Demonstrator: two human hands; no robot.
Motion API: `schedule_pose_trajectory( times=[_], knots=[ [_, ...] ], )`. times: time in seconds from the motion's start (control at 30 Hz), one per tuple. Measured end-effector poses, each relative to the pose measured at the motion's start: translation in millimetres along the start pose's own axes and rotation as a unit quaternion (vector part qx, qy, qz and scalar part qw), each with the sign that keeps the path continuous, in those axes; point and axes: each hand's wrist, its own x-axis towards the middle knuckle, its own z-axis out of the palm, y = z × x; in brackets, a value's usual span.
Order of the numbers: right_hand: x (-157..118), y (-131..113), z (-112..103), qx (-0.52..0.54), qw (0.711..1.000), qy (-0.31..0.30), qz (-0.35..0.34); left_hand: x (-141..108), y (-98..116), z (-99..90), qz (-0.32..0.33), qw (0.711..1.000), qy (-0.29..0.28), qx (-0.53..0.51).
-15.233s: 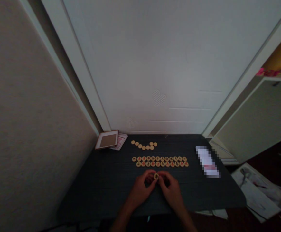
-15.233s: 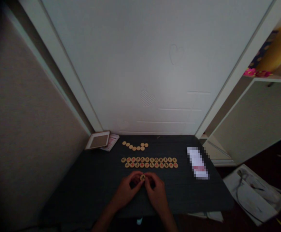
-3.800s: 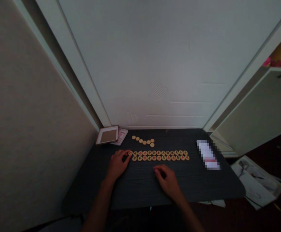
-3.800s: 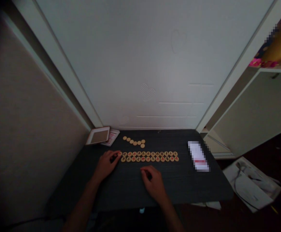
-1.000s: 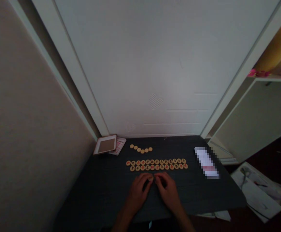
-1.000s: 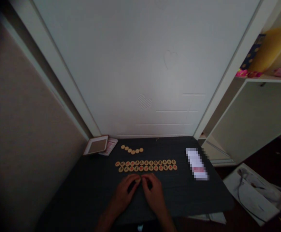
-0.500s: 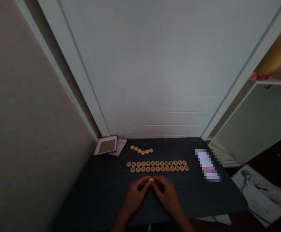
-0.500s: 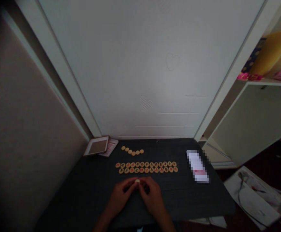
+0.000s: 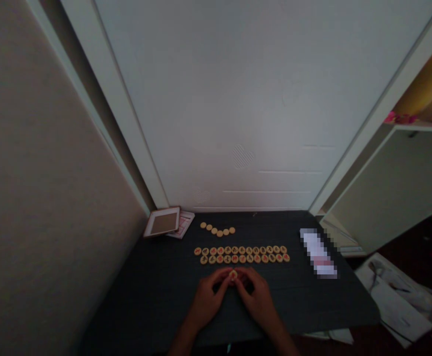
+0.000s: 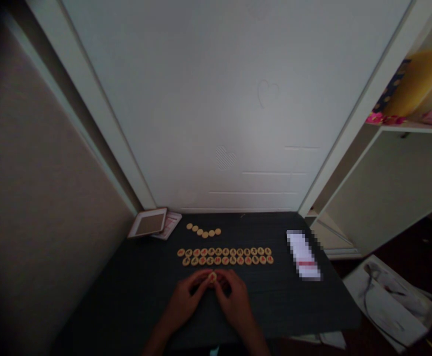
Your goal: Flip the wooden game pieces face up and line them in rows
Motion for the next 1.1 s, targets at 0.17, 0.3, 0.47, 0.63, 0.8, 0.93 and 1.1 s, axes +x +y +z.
schedule_pose_trajectory(
  times=[0.17,0.3,0.47,0.63,0.8,0.93,1.1],
  knots=[
    [0.8,-0.8,0.1,0.013,1.0,0.002,0.007,0.6,-5.5,-0.4,-0.004,1.0,-0.006,0.012],
    [1.4,-3.6,-0.6,0.011,1.0,0.009,0.018,-0.1,-6.2,-0.6,-0.002,1.0,0.001,0.025],
    [2.0,-6.2,-0.9,0.019,0.998,0.027,0.052,-1.7,-4.9,0.5,0.009,0.999,-0.006,0.048],
    [1.0,-2.9,-0.2,0.018,0.995,0.039,0.093,-3.4,-2.1,1.1,0.02,0.997,-0.018,0.066],
    [1.4,-2.2,-2.7,0.034,0.995,0.032,0.084,-3.4,2.2,1.0,0.013,0.997,-0.028,0.077],
    [1.9,0.4,-4.6,0.056,0.996,0.016,0.065,-2.4,2.7,1.5,0.009,0.997,-0.013,0.079],
    [2.5,1.5,-5.8,0.068,0.996,0.007,0.058,-1.7,1.7,0.9,0.016,0.997,0.002,0.073]
  ],
)
